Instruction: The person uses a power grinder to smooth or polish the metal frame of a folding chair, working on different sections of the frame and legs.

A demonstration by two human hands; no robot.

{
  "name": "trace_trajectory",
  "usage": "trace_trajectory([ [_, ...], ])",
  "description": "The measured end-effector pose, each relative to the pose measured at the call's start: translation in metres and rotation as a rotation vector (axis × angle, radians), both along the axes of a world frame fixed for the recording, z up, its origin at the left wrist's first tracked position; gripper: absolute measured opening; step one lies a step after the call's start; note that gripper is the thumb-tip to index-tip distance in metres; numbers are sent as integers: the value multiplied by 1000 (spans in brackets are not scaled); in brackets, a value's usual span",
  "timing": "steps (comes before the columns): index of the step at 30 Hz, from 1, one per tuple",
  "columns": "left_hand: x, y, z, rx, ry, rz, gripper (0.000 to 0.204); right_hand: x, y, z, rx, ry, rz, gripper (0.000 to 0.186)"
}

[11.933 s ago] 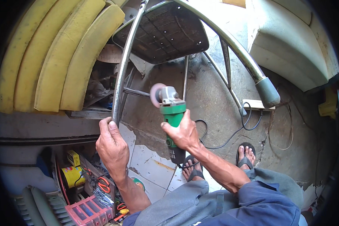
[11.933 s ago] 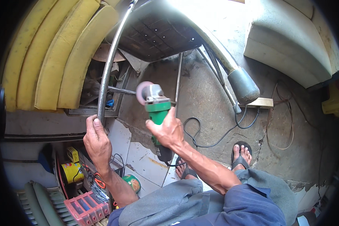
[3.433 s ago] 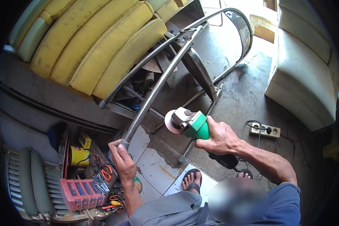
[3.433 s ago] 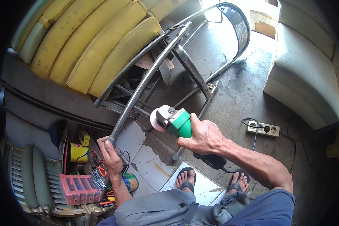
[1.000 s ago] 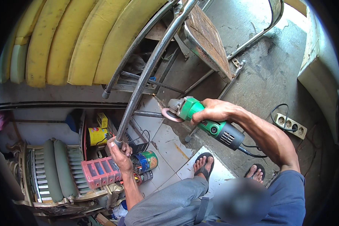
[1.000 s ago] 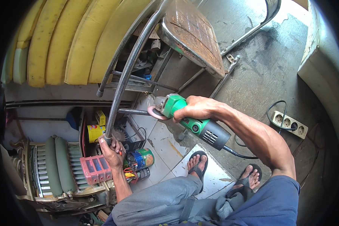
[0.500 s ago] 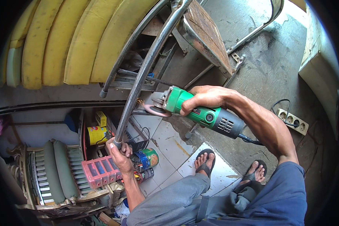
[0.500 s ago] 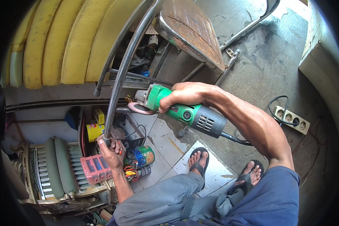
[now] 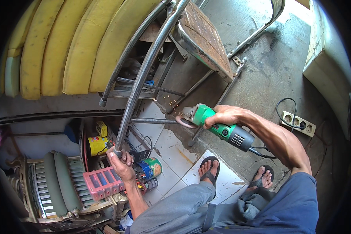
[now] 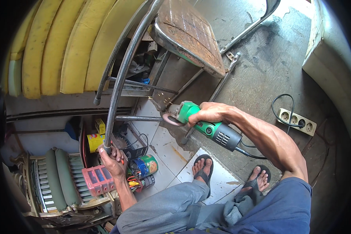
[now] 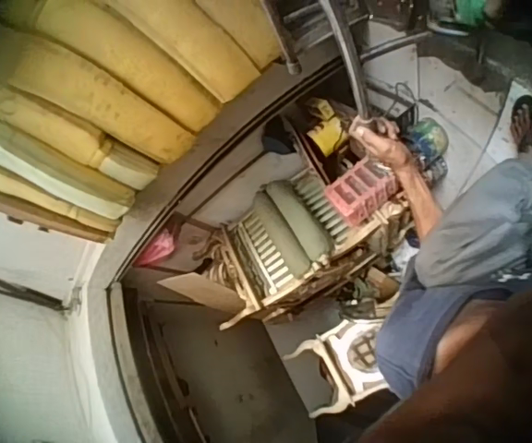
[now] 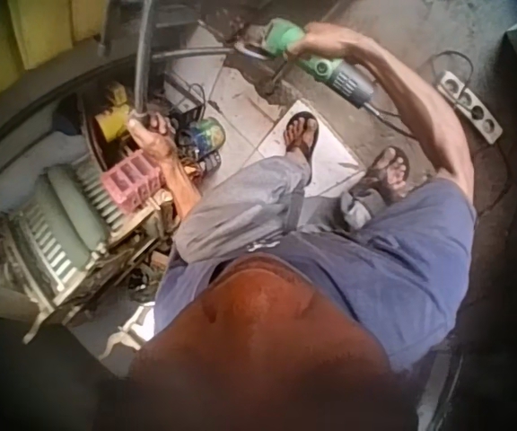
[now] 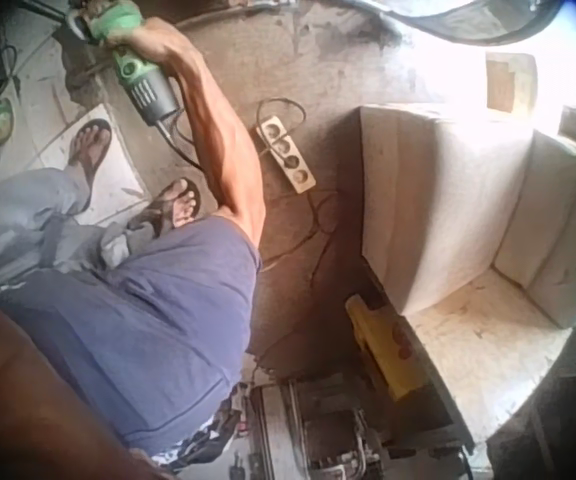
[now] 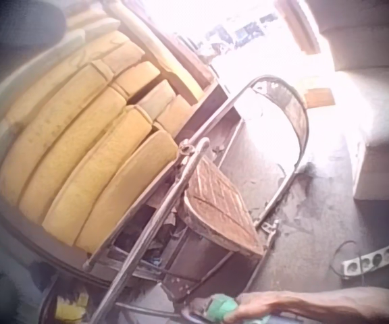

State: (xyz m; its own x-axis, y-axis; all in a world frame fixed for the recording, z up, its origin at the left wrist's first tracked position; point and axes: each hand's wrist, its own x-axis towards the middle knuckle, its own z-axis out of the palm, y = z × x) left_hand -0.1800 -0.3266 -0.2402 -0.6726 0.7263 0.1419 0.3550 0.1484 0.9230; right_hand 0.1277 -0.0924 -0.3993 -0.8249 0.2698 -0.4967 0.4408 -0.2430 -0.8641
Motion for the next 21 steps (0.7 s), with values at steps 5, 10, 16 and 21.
trace_trajectory([
  [5,1,0,1,-5,-23,20,38,-12,-7,69,118,197,-86,63],
  [10,0,0,-1,-3,-17,36,38,-19,-28,83,226,157,-196,64],
  [16,-2,0,-2,11,-14,44,38,-4,-47,44,226,-12,-261,68],
  [21,2,1,0,19,-7,42,38,-6,-46,68,253,30,-208,78],
])
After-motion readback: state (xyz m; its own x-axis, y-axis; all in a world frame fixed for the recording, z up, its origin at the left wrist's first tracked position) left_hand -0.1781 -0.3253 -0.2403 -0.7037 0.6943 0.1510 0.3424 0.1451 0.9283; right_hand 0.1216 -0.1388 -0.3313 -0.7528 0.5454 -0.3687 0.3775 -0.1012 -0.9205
